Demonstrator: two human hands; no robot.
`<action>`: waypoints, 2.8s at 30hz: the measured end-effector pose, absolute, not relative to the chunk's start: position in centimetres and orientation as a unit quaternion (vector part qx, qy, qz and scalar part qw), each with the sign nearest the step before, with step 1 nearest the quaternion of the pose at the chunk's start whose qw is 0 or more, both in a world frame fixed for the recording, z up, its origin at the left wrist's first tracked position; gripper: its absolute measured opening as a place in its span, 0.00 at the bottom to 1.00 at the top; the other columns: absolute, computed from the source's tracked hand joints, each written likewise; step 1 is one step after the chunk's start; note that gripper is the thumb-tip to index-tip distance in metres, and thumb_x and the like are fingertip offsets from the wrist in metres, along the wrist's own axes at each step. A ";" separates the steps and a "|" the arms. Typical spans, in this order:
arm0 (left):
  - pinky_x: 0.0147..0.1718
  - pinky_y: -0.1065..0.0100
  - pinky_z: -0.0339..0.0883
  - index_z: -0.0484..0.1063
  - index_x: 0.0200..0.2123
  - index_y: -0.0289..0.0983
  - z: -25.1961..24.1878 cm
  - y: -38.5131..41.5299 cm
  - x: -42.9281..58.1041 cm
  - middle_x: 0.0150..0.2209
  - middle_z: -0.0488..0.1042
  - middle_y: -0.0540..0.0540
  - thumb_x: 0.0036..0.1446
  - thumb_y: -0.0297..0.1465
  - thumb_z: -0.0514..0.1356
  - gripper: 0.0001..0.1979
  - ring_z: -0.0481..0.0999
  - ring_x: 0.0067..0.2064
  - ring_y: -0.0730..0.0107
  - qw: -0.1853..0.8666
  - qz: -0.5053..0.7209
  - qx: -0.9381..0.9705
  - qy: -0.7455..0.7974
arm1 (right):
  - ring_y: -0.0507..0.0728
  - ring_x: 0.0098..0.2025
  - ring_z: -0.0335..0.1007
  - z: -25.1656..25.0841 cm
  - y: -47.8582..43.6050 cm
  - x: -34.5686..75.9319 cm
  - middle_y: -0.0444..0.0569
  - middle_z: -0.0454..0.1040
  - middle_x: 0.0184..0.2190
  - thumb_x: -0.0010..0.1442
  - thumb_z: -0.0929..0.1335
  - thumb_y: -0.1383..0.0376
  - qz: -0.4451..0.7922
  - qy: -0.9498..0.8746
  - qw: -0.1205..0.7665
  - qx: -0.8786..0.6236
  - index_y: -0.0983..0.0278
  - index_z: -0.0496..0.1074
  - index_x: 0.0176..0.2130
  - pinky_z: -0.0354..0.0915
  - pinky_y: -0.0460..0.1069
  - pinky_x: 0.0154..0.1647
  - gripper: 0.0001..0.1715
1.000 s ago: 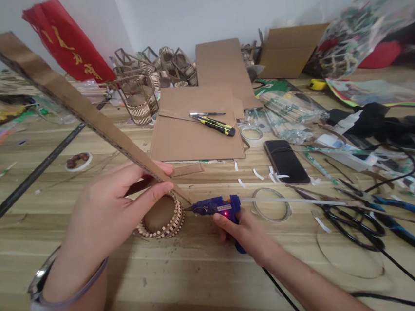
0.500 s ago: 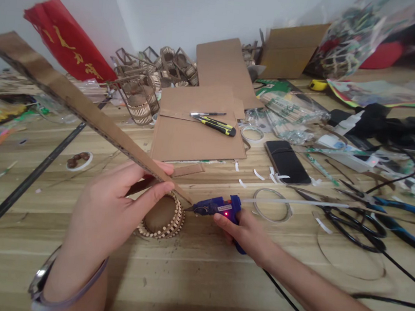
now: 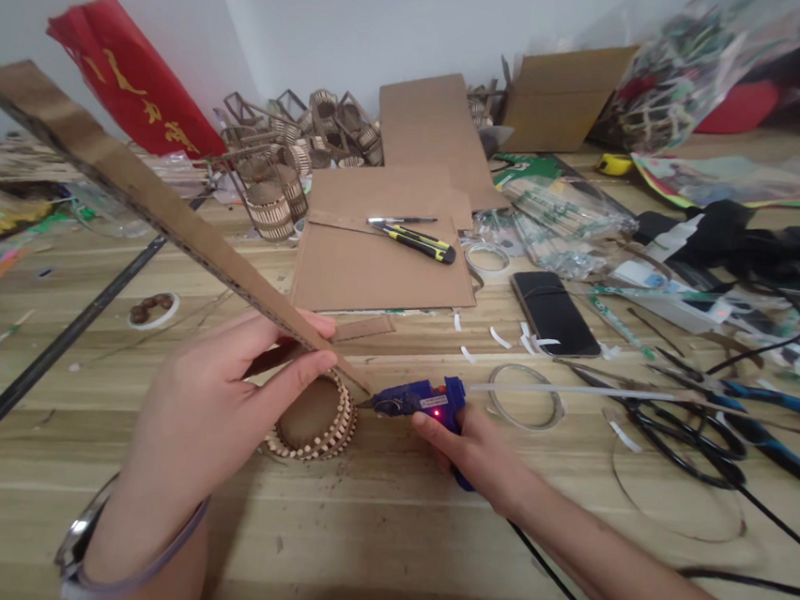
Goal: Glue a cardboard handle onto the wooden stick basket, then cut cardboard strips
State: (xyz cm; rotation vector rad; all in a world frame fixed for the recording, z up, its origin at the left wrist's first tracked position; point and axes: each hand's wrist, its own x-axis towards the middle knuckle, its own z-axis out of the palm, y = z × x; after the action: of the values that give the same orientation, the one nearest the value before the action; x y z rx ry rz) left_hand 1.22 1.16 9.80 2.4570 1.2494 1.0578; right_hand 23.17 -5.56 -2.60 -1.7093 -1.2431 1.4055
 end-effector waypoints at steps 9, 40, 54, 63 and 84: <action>0.36 0.73 0.76 0.78 0.40 0.46 9.8 1.2 1.2 0.41 0.81 0.56 0.58 0.38 0.62 0.08 0.81 0.39 0.73 0.088 0.355 0.830 0.422 | 0.51 0.18 0.57 -2.8 -5.6 23.2 0.43 0.61 0.13 0.49 0.63 0.34 0.523 -0.471 0.300 -0.644 0.59 0.59 0.17 0.54 0.48 0.20 0.34; 0.37 0.79 0.73 0.77 0.40 0.46 9.7 1.3 1.1 0.40 0.81 0.58 0.58 0.38 0.62 0.07 0.80 0.39 0.78 0.088 0.356 0.837 0.406 | 0.51 0.22 0.62 -2.6 -5.8 22.9 0.43 0.68 0.19 0.50 0.68 0.43 0.550 -0.443 0.332 -0.625 0.61 0.65 0.25 0.57 0.47 0.23 0.25; 0.36 0.77 0.75 0.77 0.40 0.46 9.6 1.4 1.1 0.40 0.81 0.57 0.58 0.39 0.61 0.08 0.80 0.38 0.76 0.078 0.358 0.837 0.407 | 0.51 0.21 0.59 -1.9 -5.8 22.9 0.43 0.66 0.18 0.52 0.65 0.42 0.532 -0.466 0.303 -0.639 0.61 0.64 0.22 0.55 0.47 0.22 0.26; 0.35 0.73 0.76 0.78 0.40 0.45 9.7 1.3 1.2 0.40 0.81 0.54 0.58 0.39 0.61 0.09 0.80 0.38 0.72 0.086 0.357 0.835 0.410 | 0.51 0.22 0.59 -2.7 -5.9 23.0 0.43 0.66 0.18 0.53 0.65 0.42 0.534 -0.466 0.313 -0.632 0.61 0.62 0.23 0.55 0.47 0.23 0.27; 0.35 0.73 0.75 0.78 0.40 0.45 9.7 1.3 1.2 0.40 0.81 0.54 0.58 0.37 0.62 0.08 0.80 0.39 0.72 0.110 0.353 0.830 0.419 | 0.51 0.20 0.56 -2.2 -5.9 22.9 0.42 0.62 0.15 0.53 0.65 0.41 0.528 -0.477 0.306 -0.633 0.60 0.59 0.19 0.53 0.47 0.22 0.28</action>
State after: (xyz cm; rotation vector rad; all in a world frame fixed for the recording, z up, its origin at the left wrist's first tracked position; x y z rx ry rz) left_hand 1.18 1.33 9.73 2.4387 1.2304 1.0376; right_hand 22.92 -5.88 -2.17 -1.6745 -1.2628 1.3964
